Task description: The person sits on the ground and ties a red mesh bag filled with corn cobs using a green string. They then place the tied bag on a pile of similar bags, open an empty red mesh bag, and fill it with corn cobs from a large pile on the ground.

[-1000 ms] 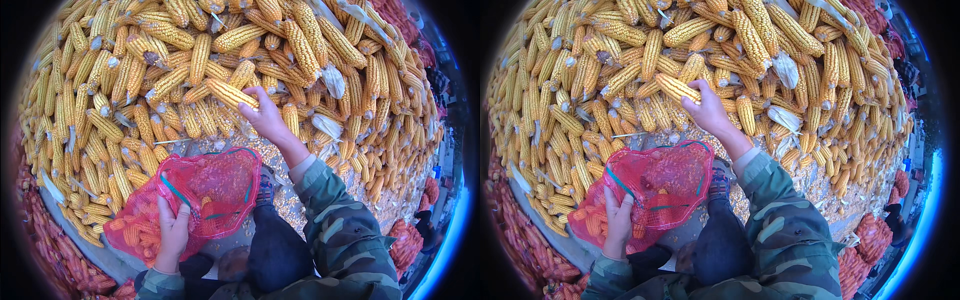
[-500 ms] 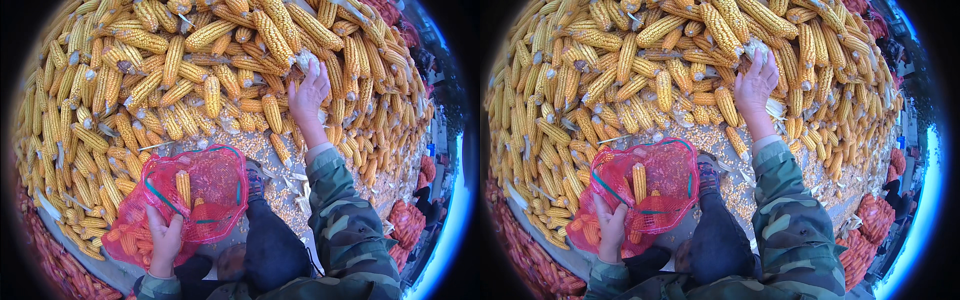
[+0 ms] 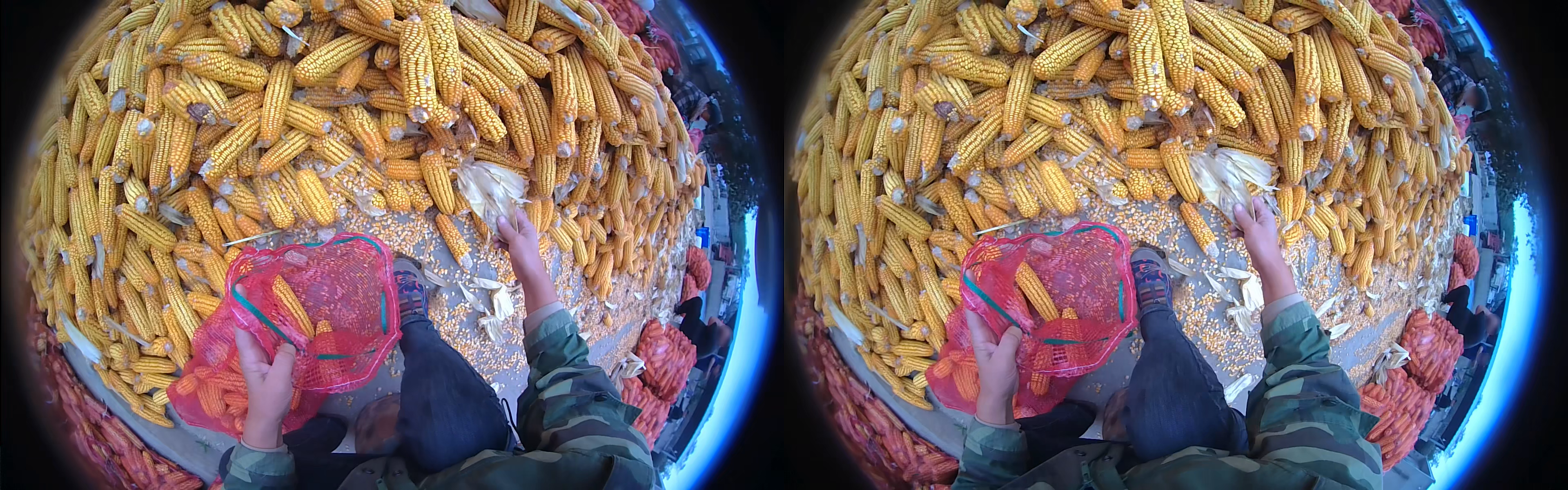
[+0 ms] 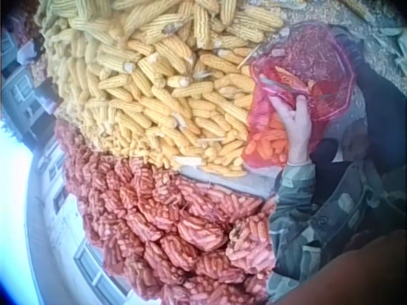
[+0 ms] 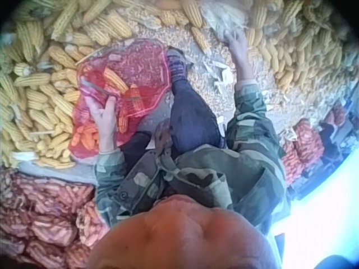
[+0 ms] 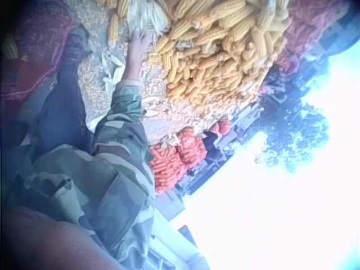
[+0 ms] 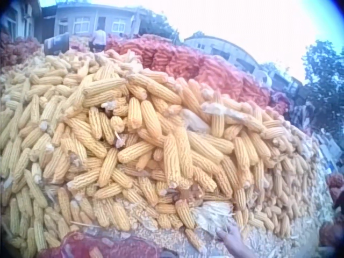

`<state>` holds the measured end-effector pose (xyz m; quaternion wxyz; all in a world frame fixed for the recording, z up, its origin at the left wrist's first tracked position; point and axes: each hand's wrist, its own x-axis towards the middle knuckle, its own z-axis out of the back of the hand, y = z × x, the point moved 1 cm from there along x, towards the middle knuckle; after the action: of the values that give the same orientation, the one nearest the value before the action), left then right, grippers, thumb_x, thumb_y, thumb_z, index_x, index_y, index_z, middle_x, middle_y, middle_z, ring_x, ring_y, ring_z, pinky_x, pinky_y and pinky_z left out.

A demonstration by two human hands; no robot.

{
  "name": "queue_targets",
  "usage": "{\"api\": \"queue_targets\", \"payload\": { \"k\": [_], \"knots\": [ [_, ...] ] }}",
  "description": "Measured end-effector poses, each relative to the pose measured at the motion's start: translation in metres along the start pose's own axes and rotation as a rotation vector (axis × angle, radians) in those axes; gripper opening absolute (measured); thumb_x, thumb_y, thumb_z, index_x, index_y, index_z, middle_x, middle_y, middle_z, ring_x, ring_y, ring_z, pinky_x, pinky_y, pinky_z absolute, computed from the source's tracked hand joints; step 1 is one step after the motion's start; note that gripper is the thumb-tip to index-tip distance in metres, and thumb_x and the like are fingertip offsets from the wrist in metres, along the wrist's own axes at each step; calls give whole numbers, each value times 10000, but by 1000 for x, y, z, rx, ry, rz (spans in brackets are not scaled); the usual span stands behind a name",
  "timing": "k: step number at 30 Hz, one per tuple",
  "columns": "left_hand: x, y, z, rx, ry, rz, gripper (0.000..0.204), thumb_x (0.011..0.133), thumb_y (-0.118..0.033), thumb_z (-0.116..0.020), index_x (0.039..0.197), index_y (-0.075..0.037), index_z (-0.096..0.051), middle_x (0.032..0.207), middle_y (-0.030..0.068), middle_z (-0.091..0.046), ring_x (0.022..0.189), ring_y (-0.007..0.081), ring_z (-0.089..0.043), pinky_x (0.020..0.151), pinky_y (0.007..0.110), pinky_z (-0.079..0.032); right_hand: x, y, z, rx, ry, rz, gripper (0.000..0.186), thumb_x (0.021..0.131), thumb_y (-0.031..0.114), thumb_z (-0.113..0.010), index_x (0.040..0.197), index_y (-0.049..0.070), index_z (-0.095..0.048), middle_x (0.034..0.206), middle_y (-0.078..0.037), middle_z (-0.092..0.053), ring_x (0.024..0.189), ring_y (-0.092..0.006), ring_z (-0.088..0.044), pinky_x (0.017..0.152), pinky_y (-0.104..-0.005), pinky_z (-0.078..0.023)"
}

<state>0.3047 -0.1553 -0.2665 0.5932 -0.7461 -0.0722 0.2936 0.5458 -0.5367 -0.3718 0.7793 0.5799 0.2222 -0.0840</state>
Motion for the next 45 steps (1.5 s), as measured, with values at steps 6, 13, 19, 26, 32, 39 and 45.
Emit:
{"api": "queue_targets", "payload": {
  "k": [6, 13, 19, 26, 32, 39, 45],
  "knots": [
    [-6, -5, 2, -10, 12, -19, 845, 808, 153, -471, 1541, -76, -120, 1548, 83, -243, 1362, 174, -311, 1092, 308, -286, -56, -5, 35, -1326, 295, -50, 631, 751, 262, -766, 1290, 51, -515, 1161, -223, -561, 1086, -403, -575, 938, -449, -467],
    [-3, -4, 1, 51, 22, -32, 882, 795, 156, -478, 1548, -126, -117, 1519, 66, -295, 1322, 182, -378, 1072, 316, -336, 112, 169, -99, -1124, -482, 648, 1042, 765, 597, -701, 1484, 27, -207, 1436, -272, -304, 1329, -420, -303, 1091, -505, -268],
    [-6, -15, 1, 36, 17, 8, 854, 812, 140, -475, 1544, -89, -100, 1535, 86, -261, 1358, 197, -338, 1092, 339, -313, 140, 172, -192, -1108, -352, 363, 848, 657, 753, -663, 1306, 213, -575, 1517, -342, -61, 1335, -610, -148, 1031, -709, -160],
    [-28, -48, 0, -102, 40, -17, 890, 810, 149, -471, 1552, -136, -71, 1522, 68, -282, 1298, 175, -405, 1018, 315, -397, 93, 107, -167, -1139, -145, 455, 646, 754, 476, -710, 1336, 274, -519, 1536, -298, -91, 1317, -559, -247, 1027, -646, -294],
    [-55, -46, 16, -225, 138, -65, 890, 807, 156, -451, 1551, -156, -74, 1507, 61, -297, 1251, 169, -450, 970, 326, -445, 17, 36, -127, -1190, -18, 584, 626, 766, 318, -692, 1335, 135, -509, 1371, -314, -401, 1231, -481, -412, 1031, -506, -375],
    [-50, -8, 40, 276, -126, -140, 763, 806, 95, -447, 1496, -40, -150, 1344, 198, -460, 1106, 179, -542, 879, 272, -475, -72, 29, -93, -935, 179, 438, 514, 789, 261, -664, 1250, 55, -569, 1195, -270, -520, 1118, -409, -525, 998, -424, -428],
    [-57, -17, 58, -138, -93, 81, 578, 776, 80, -469, 1321, -10, -298, 1144, 179, -567, 772, 186, -615, 600, 287, -516, -81, 79, -109, -1029, 165, 452, 483, 793, 254, -640, 1230, 54, -584, 1163, -264, -533, 1089, -404, -546, 978, -413, -438]
  ]
}}
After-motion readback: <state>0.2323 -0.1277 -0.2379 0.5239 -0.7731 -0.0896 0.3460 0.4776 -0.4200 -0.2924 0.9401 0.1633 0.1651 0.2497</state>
